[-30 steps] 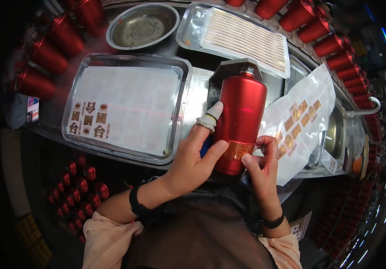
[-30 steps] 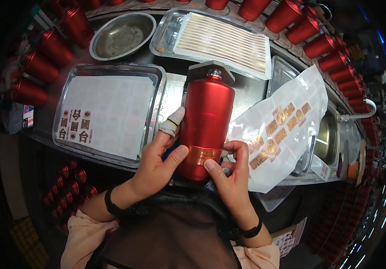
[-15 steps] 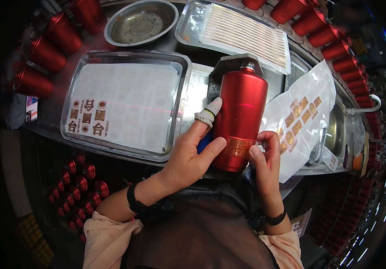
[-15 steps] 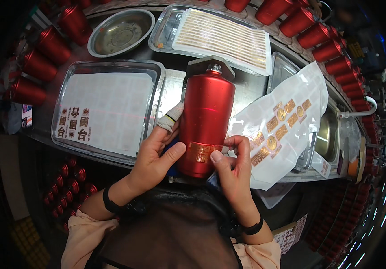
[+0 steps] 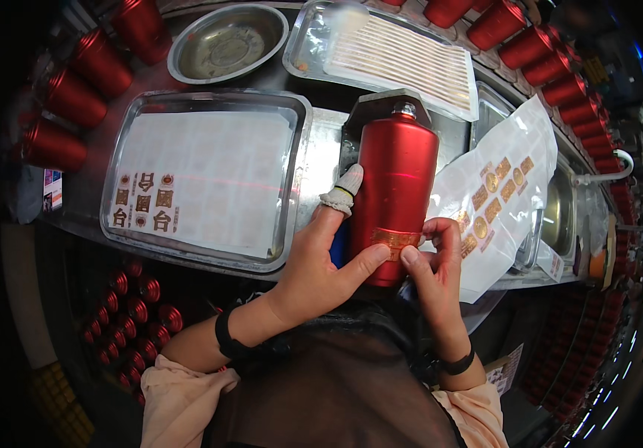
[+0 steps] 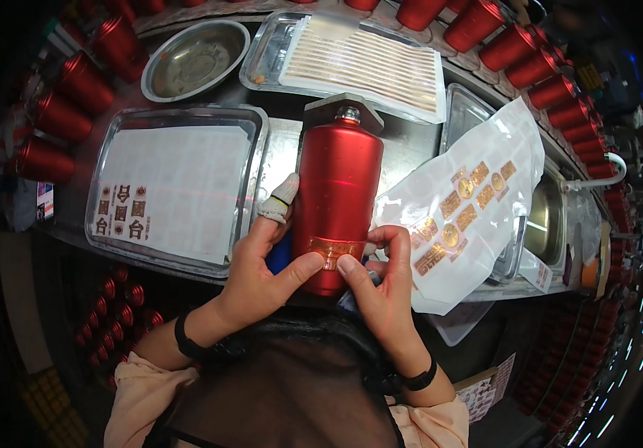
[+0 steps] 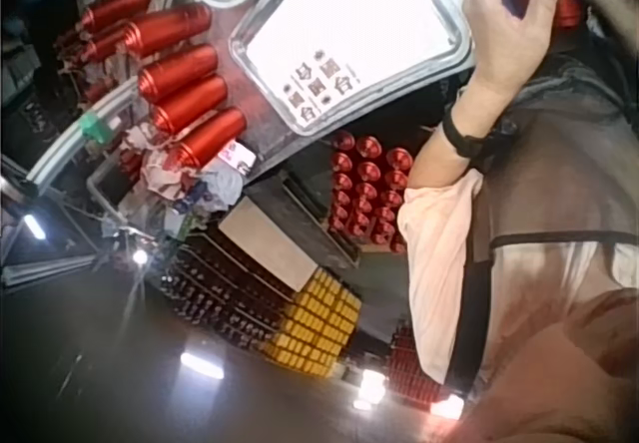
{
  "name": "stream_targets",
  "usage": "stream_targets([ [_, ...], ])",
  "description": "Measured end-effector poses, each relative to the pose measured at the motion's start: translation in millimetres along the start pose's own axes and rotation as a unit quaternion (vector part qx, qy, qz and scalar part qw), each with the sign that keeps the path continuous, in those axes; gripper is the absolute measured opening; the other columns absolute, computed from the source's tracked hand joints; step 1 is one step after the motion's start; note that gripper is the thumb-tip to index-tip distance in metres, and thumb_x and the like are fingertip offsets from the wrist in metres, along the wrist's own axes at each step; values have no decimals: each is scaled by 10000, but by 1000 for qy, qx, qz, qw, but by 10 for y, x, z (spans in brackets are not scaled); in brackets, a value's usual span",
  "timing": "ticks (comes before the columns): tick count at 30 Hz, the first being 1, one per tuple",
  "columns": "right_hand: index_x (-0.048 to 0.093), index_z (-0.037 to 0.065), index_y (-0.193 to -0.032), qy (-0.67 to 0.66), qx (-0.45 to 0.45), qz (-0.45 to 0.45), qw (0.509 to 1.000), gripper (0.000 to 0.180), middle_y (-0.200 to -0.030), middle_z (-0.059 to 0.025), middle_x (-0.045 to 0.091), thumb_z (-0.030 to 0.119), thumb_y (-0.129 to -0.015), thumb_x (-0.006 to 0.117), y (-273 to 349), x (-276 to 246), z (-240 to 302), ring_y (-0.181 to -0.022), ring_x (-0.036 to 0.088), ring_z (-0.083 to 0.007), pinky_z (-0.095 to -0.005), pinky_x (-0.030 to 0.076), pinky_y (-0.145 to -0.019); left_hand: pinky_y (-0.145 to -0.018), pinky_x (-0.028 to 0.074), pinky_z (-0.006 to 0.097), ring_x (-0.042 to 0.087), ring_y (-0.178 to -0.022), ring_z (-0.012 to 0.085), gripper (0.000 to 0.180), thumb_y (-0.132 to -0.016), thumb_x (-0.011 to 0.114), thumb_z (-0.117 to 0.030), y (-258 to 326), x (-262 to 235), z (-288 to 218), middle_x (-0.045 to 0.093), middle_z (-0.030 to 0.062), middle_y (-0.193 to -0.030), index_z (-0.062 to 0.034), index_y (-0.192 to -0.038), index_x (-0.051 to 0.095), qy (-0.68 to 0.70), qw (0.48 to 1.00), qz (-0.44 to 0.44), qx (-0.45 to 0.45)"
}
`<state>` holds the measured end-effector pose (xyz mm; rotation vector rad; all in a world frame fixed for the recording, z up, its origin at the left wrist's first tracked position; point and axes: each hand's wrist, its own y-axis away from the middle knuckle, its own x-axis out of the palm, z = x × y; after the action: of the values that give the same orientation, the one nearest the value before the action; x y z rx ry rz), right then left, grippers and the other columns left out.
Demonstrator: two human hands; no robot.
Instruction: Applying decorative adhesive labels to red cylindrical canisters on a factory production line.
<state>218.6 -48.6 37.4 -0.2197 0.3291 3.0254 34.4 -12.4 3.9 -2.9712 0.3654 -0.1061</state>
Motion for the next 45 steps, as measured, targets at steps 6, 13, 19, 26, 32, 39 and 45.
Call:
stream_targets([
  [6, 411, 34, -1207, -9, -7, 7, 1000, 445, -1143, -72, 464, 176, -899, 699, 25, -8, 28, -834, 539, -63, -188, 452, -712, -1118, 366, 376, 436, -1391, 316, 792, -865, 746, -158, 19, 11, 16, 427, 252, -1490, 62, -1493, 315, -6, 1000, 0, 12],
  [13, 424, 26, -1198, 10, -35, 22, 999, 412, -1115, -61, 460, 188, -919, 681, -23, -57, -58, -861, 502, -49, -181, 444, -729, -1108, 376, 356, 461, -1358, 257, 796, -878, 724, -99, -29, 17, -19, 440, 220, -1479, 53, -1515, 271, 51, 999, 9, 0],
  [19, 495, 30, -1007, 125, -33, -27, 991, 444, -891, -95, 551, 392, -887, 723, -104, -94, 25, -802, 571, -187, -327, 474, -705, -1092, 391, 355, 510, -1296, 242, 769, -899, 674, -66, -122, 64, -66, 490, 202, -1413, 22, -1529, 243, 74, 995, 27, -60],
  [26, 473, 27, -999, 119, -68, -26, 990, 489, -882, -146, 574, 456, -905, 685, -137, -20, -19, -707, 595, -231, -360, 481, -625, -1089, 399, 355, 490, -1309, 264, 741, -908, 648, -60, -104, 51, -61, 439, 215, -1450, 45, -1522, 246, 87, 992, 2, -90],
  [32, 462, 28, -1023, 114, -81, -33, 990, 448, -926, -171, 583, 413, -920, 666, -117, -60, -110, -789, 599, -303, -398, 484, -709, -1084, 402, 354, 498, -1297, 260, 739, -916, 647, -69, -106, 109, -84, 445, 227, -1438, 38, -1526, 244, 96, 991, 2, -89],
  [39, 459, 27, -1037, 90, -112, -28, 989, 417, -948, -183, 578, 386, -934, 644, -155, -63, -221, -816, 591, -332, -415, 476, -734, -1057, 423, 342, 532, -1254, 237, 666, -942, 605, -55, -95, 129, -93, 499, 212, -1396, 30, -1511, 269, 88, 993, 0, -73],
  [45, 463, 14, -1033, 78, -105, -34, 991, 482, -941, -147, 558, 436, -920, 667, -89, -88, -85, -775, 584, -250, -355, 482, -694, -1019, 457, 337, 573, -1199, 228, 599, -957, 592, -90, -107, 120, -21, 548, 190, -1342, 36, -1476, 321, 77, 995, -4, -66],
])
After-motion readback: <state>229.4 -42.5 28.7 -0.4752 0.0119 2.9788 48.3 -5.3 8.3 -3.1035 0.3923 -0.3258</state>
